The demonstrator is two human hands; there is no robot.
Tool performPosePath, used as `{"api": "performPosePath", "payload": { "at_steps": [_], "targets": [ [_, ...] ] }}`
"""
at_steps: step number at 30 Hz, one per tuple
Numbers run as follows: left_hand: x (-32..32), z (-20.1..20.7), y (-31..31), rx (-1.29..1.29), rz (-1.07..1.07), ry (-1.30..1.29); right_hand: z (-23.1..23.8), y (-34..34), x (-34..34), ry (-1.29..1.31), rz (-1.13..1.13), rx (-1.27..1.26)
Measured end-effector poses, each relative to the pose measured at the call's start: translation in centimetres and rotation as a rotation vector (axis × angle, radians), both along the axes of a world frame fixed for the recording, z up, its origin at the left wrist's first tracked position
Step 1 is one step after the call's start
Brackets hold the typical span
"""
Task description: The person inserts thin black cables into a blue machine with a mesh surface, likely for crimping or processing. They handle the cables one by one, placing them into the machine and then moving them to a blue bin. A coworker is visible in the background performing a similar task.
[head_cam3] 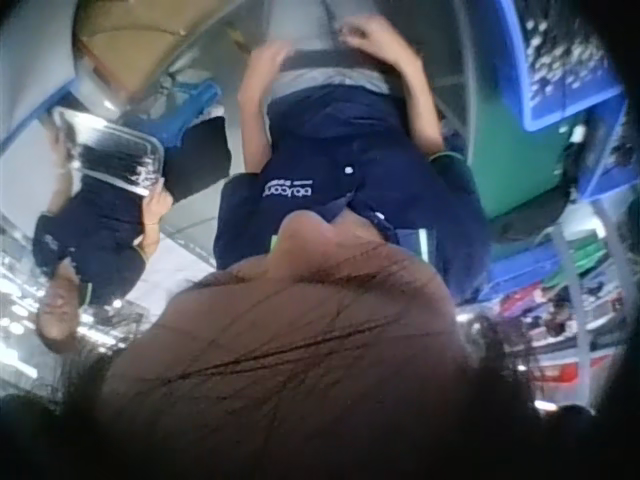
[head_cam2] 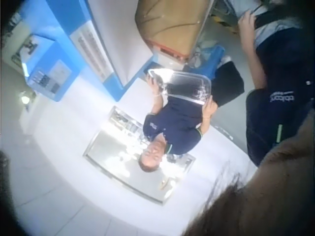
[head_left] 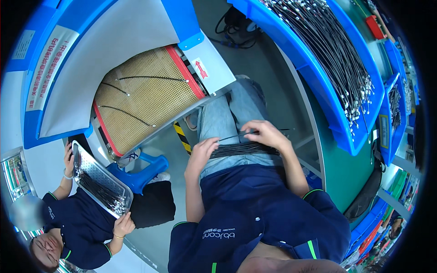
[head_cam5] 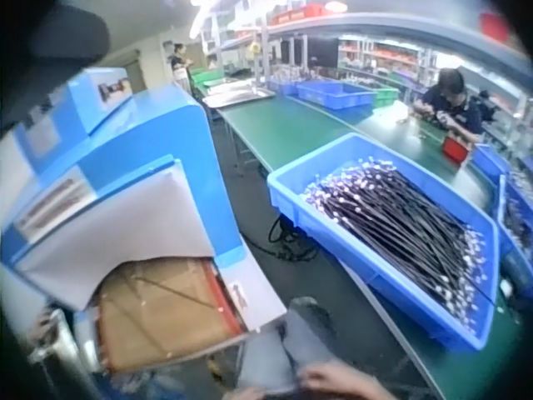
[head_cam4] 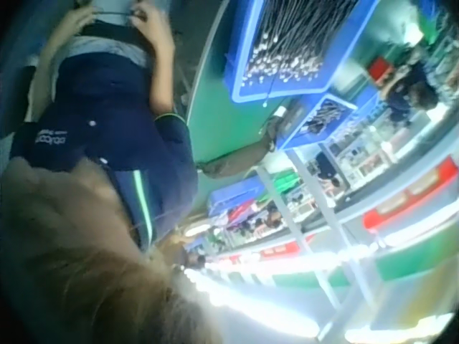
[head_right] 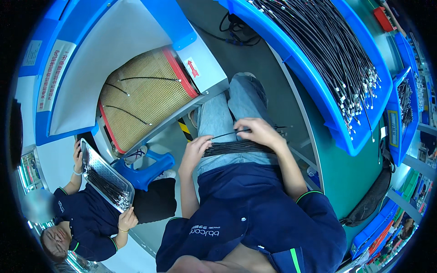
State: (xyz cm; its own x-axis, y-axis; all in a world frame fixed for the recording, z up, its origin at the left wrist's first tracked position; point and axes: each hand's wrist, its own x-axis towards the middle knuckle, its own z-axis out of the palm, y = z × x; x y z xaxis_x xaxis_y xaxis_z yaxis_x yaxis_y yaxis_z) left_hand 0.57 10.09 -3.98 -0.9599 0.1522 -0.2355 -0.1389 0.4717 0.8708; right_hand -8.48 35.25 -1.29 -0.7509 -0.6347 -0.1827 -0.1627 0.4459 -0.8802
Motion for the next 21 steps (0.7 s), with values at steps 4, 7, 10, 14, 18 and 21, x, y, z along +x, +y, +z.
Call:
{"api": "performPosePath", "payload": {
  "at_steps": [4, 7, 10, 14, 18, 21],
  "targets": [
    [-1.1, 1.3, 2.6, -0.027, 0.041, 0.081, 1.0, -2.9, 0.4, 0.156, 0.121, 0.047],
    [-1.8, 2.0, 2.6, -0.133, 0.043, 0.293, 1.2, -3.1, 0.1, 0.16, 0.033, 0.006],
    [-2.3, 2.6, 2.5, -0.183, 0.016, 0.417, 1.4, -2.9, 0.0, 0.182, 0.031, -0.015],
    [-2.2, 2.3, 1.9, -0.23, 0.025, 0.416, 1.3, -1.8, -0.4, 0.226, -0.022, -0.022],
    [-2.6, 2.0, 2.3, -0.183, 0.031, 0.467, 1.4, -1.3, -0.6, 0.336, 0.017, -0.075],
    [-2.7, 2.1, 2.7, -0.143, 0.037, 0.452, 1.5, -1.6, -0.6, 0.444, 0.018, -0.127]
  ]
}}
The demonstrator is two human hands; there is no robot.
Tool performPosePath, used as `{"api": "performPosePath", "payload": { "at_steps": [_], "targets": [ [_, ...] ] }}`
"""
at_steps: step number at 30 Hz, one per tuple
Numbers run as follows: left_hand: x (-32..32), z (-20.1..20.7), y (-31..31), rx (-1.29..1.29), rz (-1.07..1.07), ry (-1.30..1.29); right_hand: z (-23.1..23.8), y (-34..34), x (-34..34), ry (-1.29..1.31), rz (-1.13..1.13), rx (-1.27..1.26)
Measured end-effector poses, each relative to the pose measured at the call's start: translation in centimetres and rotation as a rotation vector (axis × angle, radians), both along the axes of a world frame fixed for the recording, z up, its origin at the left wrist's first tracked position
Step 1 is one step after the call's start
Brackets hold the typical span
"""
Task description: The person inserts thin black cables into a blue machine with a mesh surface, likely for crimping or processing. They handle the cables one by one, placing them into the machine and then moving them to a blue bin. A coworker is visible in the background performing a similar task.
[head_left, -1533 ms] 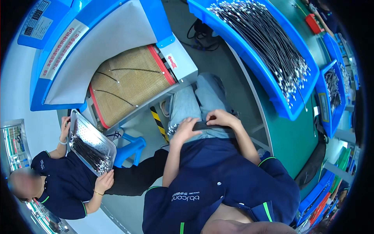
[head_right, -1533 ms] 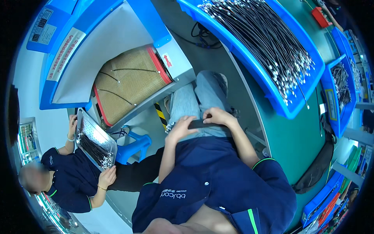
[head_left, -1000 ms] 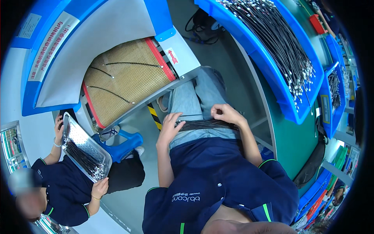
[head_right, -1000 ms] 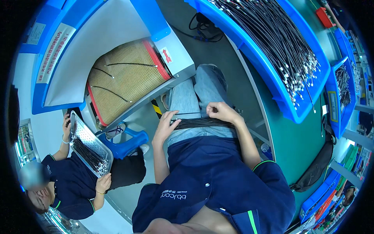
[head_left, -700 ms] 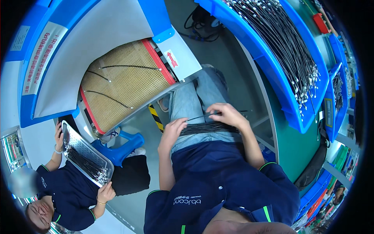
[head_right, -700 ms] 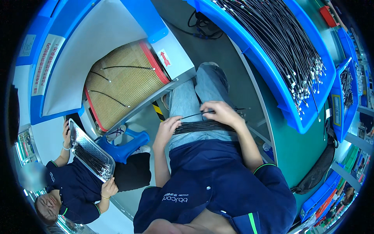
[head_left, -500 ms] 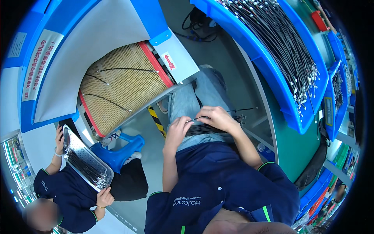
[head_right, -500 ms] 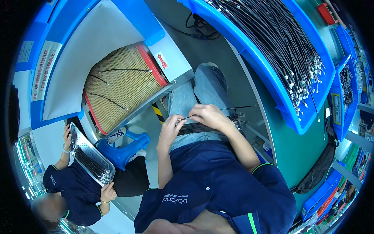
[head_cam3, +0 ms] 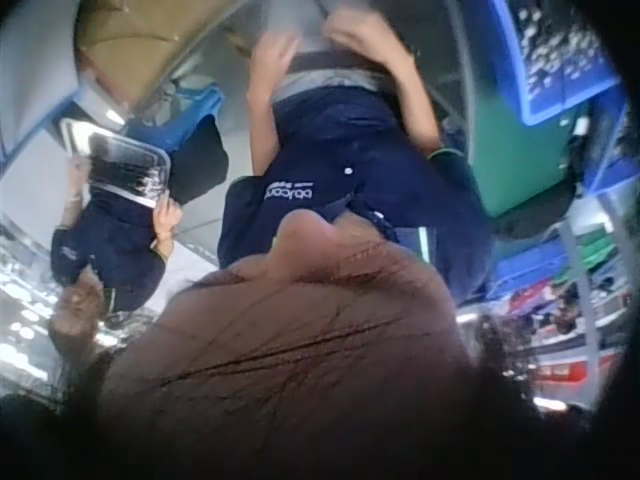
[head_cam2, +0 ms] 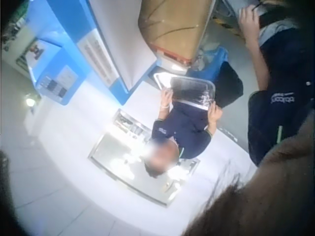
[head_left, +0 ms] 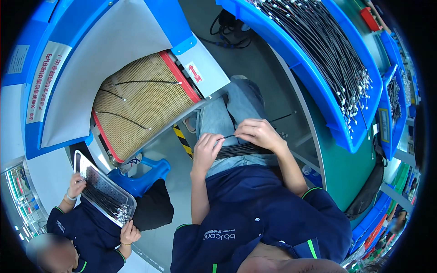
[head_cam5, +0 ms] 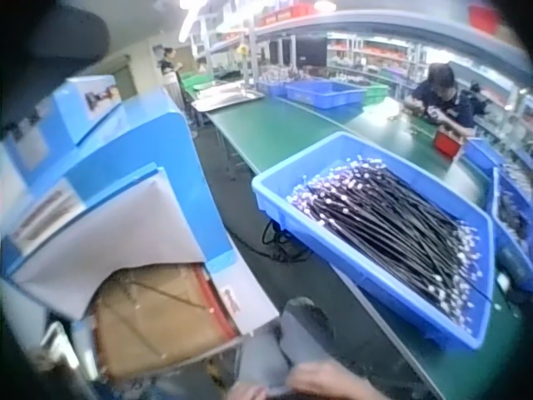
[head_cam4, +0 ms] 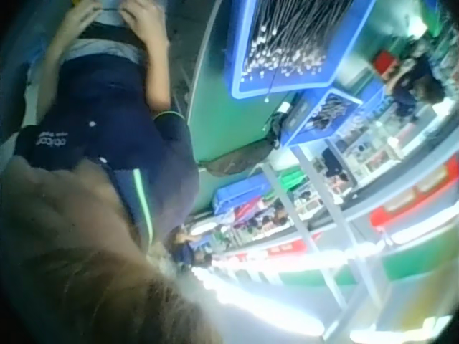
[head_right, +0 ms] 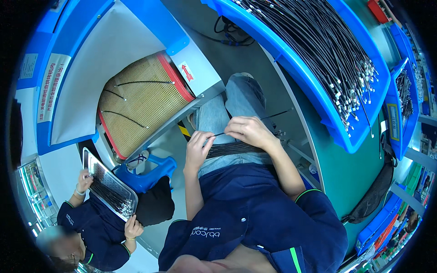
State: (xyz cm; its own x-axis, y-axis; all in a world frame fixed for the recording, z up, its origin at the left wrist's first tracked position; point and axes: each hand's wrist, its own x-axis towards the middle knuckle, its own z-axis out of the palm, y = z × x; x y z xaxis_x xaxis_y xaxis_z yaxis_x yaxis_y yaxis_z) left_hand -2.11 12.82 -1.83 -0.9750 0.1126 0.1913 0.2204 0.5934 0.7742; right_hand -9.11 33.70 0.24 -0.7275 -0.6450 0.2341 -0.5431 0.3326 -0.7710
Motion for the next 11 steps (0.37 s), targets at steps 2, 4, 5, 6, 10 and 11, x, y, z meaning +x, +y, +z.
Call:
{"api": "performPosePath", "payload": {
  "at_steps": [2, 4, 5, 6, 10, 11],
  "targets": [
    [0.13, -0.04, -0.12, 0.017, -0.001, -0.006, -0.18, 0.03, 0.11, -0.032, -0.015, -0.012],
    [0.24, 0.32, -0.14, 0.018, 0.006, -0.004, -0.15, 0.0, 0.17, -0.064, -0.031, -0.016],
    [0.29, 0.47, -0.14, 0.019, 0.01, -0.004, 0.03, -0.02, 0.17, -0.079, -0.04, -0.014],
    [0.32, 0.52, -0.23, 0.012, 0.006, 0.005, 0.15, -0.05, 0.18, -0.095, -0.048, -0.013],
    [0.58, 0.53, -0.44, 0.031, 0.018, 0.002, 0.27, 0.07, 0.19, -0.113, -0.05, -0.024],
    [0.75, 0.44, -0.41, 0.047, 0.029, -0.007, 0.28, 0.06, 0.18, -0.11, -0.05, -0.025]
  ]
}}
